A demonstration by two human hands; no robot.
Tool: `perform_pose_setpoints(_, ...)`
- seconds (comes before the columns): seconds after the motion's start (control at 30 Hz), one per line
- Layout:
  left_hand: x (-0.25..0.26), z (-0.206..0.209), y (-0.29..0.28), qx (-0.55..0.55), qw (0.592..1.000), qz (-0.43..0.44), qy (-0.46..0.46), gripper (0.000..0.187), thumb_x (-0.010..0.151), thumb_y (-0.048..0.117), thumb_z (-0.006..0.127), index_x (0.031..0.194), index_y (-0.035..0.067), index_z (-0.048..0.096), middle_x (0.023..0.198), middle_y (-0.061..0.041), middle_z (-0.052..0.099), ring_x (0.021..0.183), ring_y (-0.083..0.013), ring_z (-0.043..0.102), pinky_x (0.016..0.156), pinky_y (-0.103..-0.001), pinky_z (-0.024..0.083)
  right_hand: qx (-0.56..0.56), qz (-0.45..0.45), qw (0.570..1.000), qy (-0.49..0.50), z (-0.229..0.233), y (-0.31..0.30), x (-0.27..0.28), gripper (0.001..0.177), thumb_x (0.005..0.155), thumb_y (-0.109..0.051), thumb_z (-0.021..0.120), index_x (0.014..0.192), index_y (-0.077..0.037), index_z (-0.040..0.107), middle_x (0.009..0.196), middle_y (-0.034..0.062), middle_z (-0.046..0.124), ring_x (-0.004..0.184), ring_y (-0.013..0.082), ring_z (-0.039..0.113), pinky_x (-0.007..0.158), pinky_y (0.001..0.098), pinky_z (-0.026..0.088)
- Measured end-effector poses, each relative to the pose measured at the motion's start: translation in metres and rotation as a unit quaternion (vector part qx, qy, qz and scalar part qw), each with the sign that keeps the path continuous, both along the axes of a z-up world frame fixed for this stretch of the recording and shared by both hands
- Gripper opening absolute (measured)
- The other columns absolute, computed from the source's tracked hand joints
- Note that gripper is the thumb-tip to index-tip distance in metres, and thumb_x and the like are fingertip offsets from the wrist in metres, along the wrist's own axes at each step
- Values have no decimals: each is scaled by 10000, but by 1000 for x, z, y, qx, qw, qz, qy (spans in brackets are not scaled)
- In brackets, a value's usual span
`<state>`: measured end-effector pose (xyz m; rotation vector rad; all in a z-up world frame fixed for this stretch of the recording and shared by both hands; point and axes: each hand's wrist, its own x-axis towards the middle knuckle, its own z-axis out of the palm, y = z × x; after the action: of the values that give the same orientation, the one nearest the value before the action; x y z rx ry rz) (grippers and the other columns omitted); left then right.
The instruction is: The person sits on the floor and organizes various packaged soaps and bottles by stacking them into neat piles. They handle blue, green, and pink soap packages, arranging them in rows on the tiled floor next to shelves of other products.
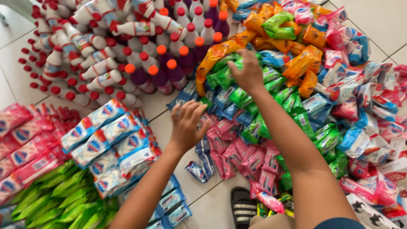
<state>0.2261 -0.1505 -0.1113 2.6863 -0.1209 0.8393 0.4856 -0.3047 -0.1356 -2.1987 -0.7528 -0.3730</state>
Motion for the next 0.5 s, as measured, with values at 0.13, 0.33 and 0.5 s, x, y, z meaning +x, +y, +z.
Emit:
perform_pose_setpoints(0.13,114,-10,-52,-14,999,-11,37,536,942,356,705,1396,115,552,1345,-66,609,1361,-257,502,1203,-483,198,-14,-53,998,40,-49,-63,87,493,922,-326,764,1280,-29,599,1254,205,631,1202,400,578,1030,486,468)
perform_pose_setpoints(0.33,244,-52,-118,-29,979,12,204,673,886,377,708,1461,97,500,1417,-110,562,1409,-331,434,1199,-614,205,-87,-141,978,122,-111,-94,142,584,889,-288,742,1351,-11,519,1373,297,507,1223,513,487,1013,570,415)
perform_pose_setpoints(0.5,283,-89,-135,115,945,13,305,500,950,321,599,1407,130,529,1598,-110,438,1530,-354,293,1222,-650,129,-243,-209,938,135,-120,-76,148,622,846,-291,741,1331,2,485,1339,328,489,1159,538,498,981,611,406)
